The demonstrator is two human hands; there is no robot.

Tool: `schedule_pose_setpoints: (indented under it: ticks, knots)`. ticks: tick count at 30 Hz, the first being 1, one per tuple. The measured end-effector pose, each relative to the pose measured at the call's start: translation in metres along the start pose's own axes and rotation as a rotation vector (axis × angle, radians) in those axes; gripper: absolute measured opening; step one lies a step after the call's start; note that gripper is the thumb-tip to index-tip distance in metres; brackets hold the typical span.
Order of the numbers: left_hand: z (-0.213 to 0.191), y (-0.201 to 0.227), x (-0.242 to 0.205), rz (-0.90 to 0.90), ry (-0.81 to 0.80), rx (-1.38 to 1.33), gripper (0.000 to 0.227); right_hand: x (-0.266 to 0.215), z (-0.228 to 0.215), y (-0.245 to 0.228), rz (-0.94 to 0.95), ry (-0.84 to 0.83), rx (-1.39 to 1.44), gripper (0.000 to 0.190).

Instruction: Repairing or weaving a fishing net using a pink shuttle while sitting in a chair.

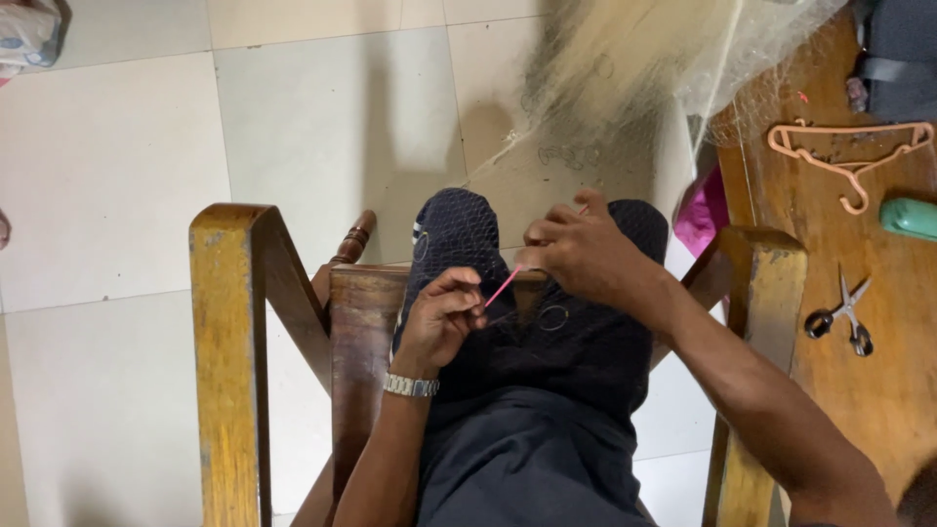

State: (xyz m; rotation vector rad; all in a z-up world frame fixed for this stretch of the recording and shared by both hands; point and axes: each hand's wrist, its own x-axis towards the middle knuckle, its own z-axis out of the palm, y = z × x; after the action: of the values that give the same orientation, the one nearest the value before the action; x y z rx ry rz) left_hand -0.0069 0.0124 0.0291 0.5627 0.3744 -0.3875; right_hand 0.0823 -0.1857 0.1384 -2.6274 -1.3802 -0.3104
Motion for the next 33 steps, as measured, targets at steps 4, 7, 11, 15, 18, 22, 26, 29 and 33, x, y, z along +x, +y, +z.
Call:
schedule_pose_setpoints:
  ticks: [4, 7, 11, 15, 18, 22, 26, 29, 33]
  knots:
    - [0.000, -0.006, 0.007, -0.027, -0.004, -0.059, 0.025, 0.013, 0.012, -0.005, -0.059, -0.053, 0.204, 0.014]
    - [0.002, -0.007, 0.005, -0.035, -0.007, -0.112, 0.025, 0.019, 0.019, -0.006, -0.049, -0.061, 0.370, 0.019]
    - [0.010, -0.009, 0.002, -0.036, 0.005, -0.175, 0.021, 0.018, 0.026, -0.028, -0.039, 0.010, 0.506, 0.021]
    - [0.019, -0.009, 0.000, 0.006, 0.039, -0.123, 0.021, 0.014, 0.011, -0.051, 0.001, 0.163, 0.158, 0.012]
    - [0.020, -0.011, -0.004, 0.031, 0.066, -0.013, 0.025, -0.001, -0.028, -0.102, -0.141, 0.119, 0.190, 0.017]
    - [0.028, -0.013, -0.005, 0.085, 0.026, -0.100, 0.019, -0.056, -0.045, -0.140, -0.041, -0.377, 1.066, 0.011]
    - [0.031, -0.026, -0.006, 0.119, 0.068, -0.144, 0.019, -0.075, -0.078, -0.149, 0.196, -0.374, 1.314, 0.008]
    - [0.031, -0.033, -0.007, 0.114, 0.115, -0.127, 0.021, -0.078, -0.094, -0.154, 0.267, -0.393, 1.408, 0.015]
    - [0.030, -0.036, -0.007, 0.139, 0.147, -0.112, 0.021, -0.105, -0.081, -0.160, 0.317, -0.319, 1.371, 0.008]
